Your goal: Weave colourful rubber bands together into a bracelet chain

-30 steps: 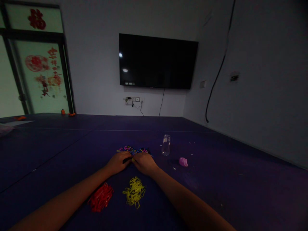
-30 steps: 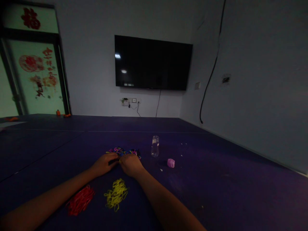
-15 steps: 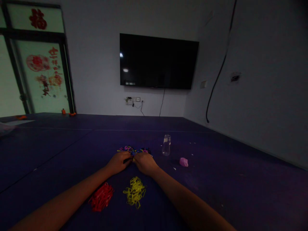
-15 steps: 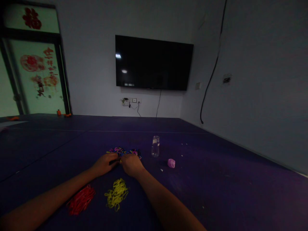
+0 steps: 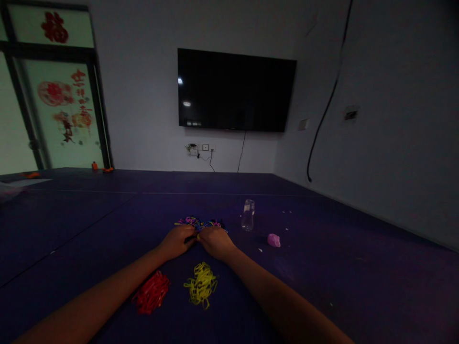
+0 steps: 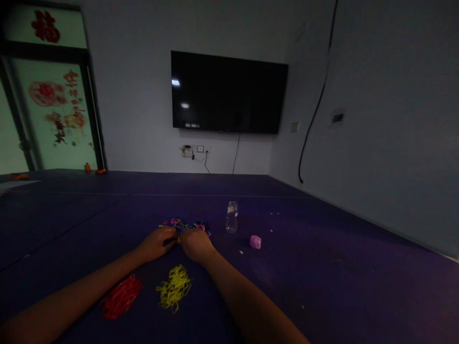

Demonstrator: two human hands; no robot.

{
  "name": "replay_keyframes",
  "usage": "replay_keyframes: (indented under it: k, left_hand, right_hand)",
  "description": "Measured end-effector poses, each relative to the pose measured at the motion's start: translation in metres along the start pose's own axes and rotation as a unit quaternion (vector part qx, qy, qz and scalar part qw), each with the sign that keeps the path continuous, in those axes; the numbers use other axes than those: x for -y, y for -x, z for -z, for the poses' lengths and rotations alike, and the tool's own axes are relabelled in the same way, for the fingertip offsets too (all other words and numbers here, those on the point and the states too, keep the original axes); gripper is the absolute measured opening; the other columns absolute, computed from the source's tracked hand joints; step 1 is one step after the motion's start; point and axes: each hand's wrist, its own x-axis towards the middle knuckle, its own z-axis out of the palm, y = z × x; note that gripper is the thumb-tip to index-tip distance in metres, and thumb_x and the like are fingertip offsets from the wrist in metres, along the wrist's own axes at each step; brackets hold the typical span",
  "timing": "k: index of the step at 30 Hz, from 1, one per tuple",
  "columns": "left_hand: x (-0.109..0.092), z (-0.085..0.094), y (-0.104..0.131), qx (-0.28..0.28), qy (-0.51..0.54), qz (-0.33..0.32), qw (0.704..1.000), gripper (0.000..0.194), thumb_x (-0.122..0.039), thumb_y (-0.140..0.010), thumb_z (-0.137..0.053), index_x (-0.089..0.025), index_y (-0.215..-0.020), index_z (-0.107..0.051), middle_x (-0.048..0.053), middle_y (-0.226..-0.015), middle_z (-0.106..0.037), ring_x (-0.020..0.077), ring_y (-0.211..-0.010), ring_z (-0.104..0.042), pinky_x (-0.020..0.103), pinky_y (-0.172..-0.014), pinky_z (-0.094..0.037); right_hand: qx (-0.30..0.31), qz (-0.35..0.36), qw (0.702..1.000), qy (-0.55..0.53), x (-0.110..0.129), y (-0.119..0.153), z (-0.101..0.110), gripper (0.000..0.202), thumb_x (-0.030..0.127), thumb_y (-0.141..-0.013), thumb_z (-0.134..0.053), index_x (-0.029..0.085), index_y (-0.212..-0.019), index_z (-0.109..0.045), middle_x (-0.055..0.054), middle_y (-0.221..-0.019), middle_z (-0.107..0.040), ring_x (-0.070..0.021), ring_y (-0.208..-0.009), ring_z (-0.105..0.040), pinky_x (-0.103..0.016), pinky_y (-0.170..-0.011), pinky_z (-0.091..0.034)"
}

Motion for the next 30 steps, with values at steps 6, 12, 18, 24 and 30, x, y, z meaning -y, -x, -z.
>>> replay_keyframes:
  k: [6,12,18,24,30]
  left_hand:
    - [0.001,-0.0003,-0.0002,0.01,-0.009,0.001,1.0,0.01,-0.018,-0.086,-0.051,-0.018,-0.083,-0.061,0.003,-0.077,-0.061,0.0181,-0.078,-0.057,0.028,-0.07,-0.042]
    - [0.0006,0.0,0.0,0.007,-0.008,0.002,1.0,0.009,-0.019,-0.087,-0.052,-0.017,-0.081,-0.059,0.003,-0.077,-0.061,0.0176,-0.078,-0.057,0.027,-0.069,-0.042]
    - [0.0005,-0.0001,0.0001,0.009,-0.011,0.005,1.0,0.009,-0.017,-0.085,-0.051,-0.018,-0.082,-0.059,0.003,-0.077,-0.061,0.0178,-0.078,-0.057,0.027,-0.069,-0.042]
    - [0.0024,-0.0016,0.0006,0.011,-0.013,0.004,1.0,0.01,-0.017,-0.085,-0.051,-0.019,-0.082,-0.06,0.003,-0.077,-0.061,0.0182,-0.079,-0.057,0.028,-0.071,-0.042]
    - [0.0022,-0.0009,0.0002,0.018,-0.015,0.005,1.0,0.008,-0.016,-0.085,-0.052,-0.018,-0.081,-0.059,0.003,-0.077,-0.061,0.0182,-0.078,-0.057,0.028,-0.071,-0.041]
  right_hand:
    - [0.0,0.007,1.0,-0.004,-0.0034,-0.0013,-0.0061,0.024,0.025,-0.093,-0.043,0.014,-0.093,-0.064,-0.012,-0.096,-0.068,-0.0194,-0.089,-0.063,-0.027,-0.077,-0.043]
    - [-0.008,0.013,1.0,0.0,-0.0047,-0.0013,-0.0089,0.024,0.027,-0.093,-0.044,0.014,-0.091,-0.064,-0.011,-0.095,-0.068,-0.0191,-0.089,-0.063,-0.027,-0.077,-0.043]
    - [-0.017,0.015,1.0,-0.005,-0.0028,-0.0005,-0.0061,0.024,0.025,-0.094,-0.043,0.014,-0.09,-0.064,-0.011,-0.093,-0.068,-0.0194,-0.088,-0.063,-0.028,-0.077,-0.042]
    - [-0.023,0.023,0.999,-0.002,-0.0033,-0.0008,-0.0071,0.024,0.025,-0.093,-0.043,0.014,-0.09,-0.064,-0.01,-0.093,-0.068,-0.0199,-0.087,-0.063,-0.028,-0.076,-0.043]
    - [-0.023,0.015,1.0,-0.005,-0.0024,-0.0007,-0.0058,0.024,0.025,-0.093,-0.043,0.015,-0.09,-0.065,-0.01,-0.093,-0.069,-0.0194,-0.088,-0.063,-0.028,-0.077,-0.043]
